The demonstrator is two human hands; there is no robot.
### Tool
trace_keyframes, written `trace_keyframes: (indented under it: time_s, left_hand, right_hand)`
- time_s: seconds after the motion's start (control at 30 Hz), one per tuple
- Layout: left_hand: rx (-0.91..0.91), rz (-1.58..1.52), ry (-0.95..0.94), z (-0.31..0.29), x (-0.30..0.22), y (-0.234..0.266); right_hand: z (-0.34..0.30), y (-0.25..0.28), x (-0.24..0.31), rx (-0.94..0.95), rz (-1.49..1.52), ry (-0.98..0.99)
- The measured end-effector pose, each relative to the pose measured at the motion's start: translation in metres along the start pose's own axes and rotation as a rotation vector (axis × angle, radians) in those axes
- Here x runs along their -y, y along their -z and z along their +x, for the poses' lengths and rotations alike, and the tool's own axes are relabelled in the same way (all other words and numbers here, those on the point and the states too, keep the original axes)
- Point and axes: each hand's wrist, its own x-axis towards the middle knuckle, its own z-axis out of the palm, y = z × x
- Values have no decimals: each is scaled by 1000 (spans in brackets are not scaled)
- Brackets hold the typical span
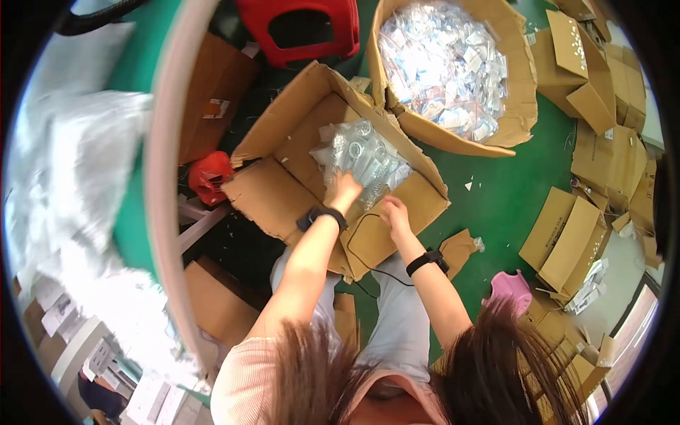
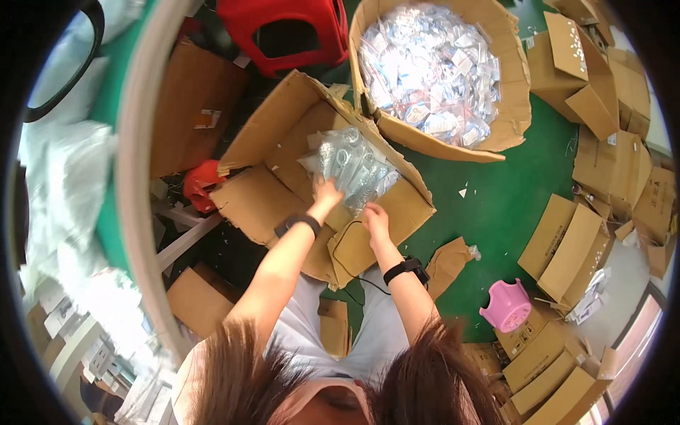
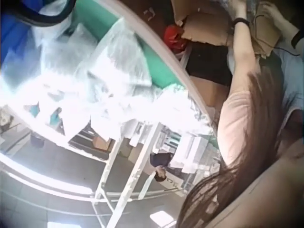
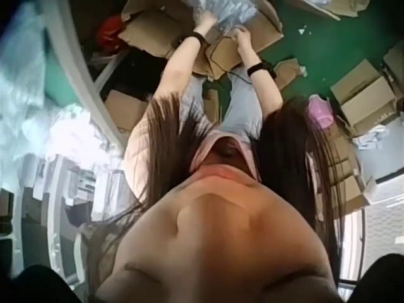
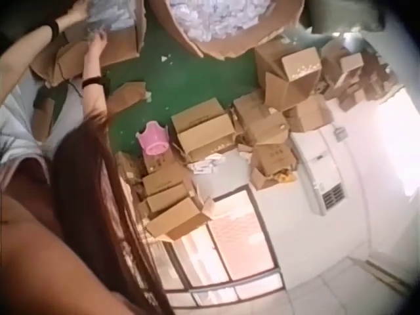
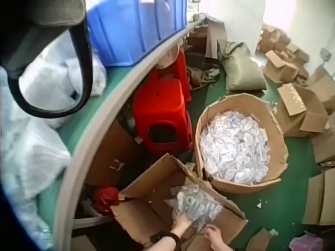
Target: The person moves boxes of items and small bags, then places the bubble-wrapped items and small bags into boxes on a table. The person then inserts instruction manuals into the boxes and closes them.
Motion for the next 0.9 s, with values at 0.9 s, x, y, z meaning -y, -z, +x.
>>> trace_keyframes:
  time_s: [0.9]
  left_hand:
    - [-1075,-756,-37,-304,187,581]
  right_hand:
    - [-486,-373,240,565,-786,2011]
